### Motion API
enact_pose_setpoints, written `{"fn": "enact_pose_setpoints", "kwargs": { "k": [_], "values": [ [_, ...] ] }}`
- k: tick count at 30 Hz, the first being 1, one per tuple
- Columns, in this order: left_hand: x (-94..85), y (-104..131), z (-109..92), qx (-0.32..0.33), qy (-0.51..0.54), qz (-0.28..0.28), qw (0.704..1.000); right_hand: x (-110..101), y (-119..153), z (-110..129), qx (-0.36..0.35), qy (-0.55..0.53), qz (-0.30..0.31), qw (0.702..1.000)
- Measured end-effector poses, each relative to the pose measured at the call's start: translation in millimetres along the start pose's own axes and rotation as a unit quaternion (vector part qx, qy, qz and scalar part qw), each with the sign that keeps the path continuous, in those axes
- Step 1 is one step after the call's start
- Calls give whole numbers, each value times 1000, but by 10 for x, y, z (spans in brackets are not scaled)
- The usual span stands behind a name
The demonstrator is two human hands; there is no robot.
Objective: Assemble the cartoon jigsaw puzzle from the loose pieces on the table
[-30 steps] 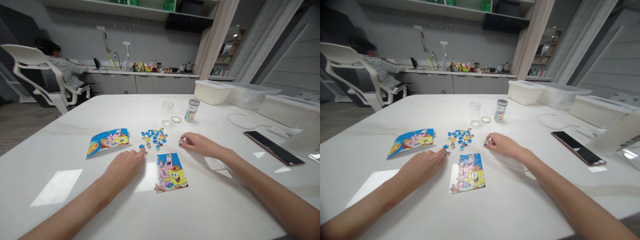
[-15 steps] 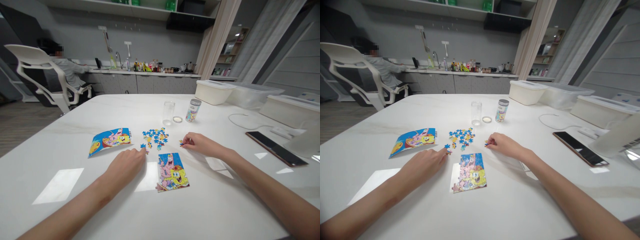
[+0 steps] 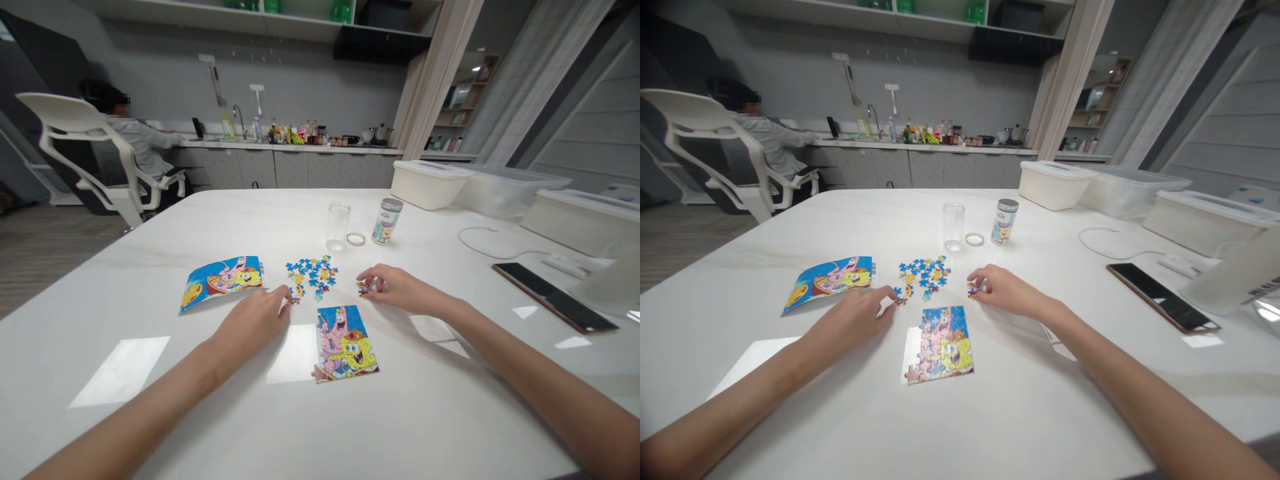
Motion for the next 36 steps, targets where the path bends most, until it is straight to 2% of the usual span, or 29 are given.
{"fn": "enact_pose_setpoints", "kwargs": {
  "k": [3,7,14,20,25,28,32,36],
  "values": [
    [-6,-12,-20,1,20,-13,1000,28,0,40,11,-29,34,999],
    [18,-11,-50,0,33,2,999,78,-11,124,-7,-42,62,997],
    [28,-11,-49,-2,62,11,998,33,-25,136,-15,-13,8,1000],
    [39,-11,-41,-1,75,2,997,60,-28,83,18,-81,14,996],
    [40,-4,-42,0,79,-5,997,67,-45,68,20,-83,-13,996],
    [40,0,-41,-9,91,0,996,62,-62,61,33,-127,-15,991],
    [34,6,-48,-10,99,0,995,104,-67,43,86,-268,30,959],
    [41,9,-43,-8,110,3,994,147,-48,38,121,-425,51,896]
  ]
}}
Point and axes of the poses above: each hand's wrist, its own y-axis away from the middle knuckle, its own x-axis out of the palm, z = x × y, the point moved 7 cm from there along -y, towards the middle knuckle, and after that the axes turned 13 degrees about y, right-handed, at the moved point
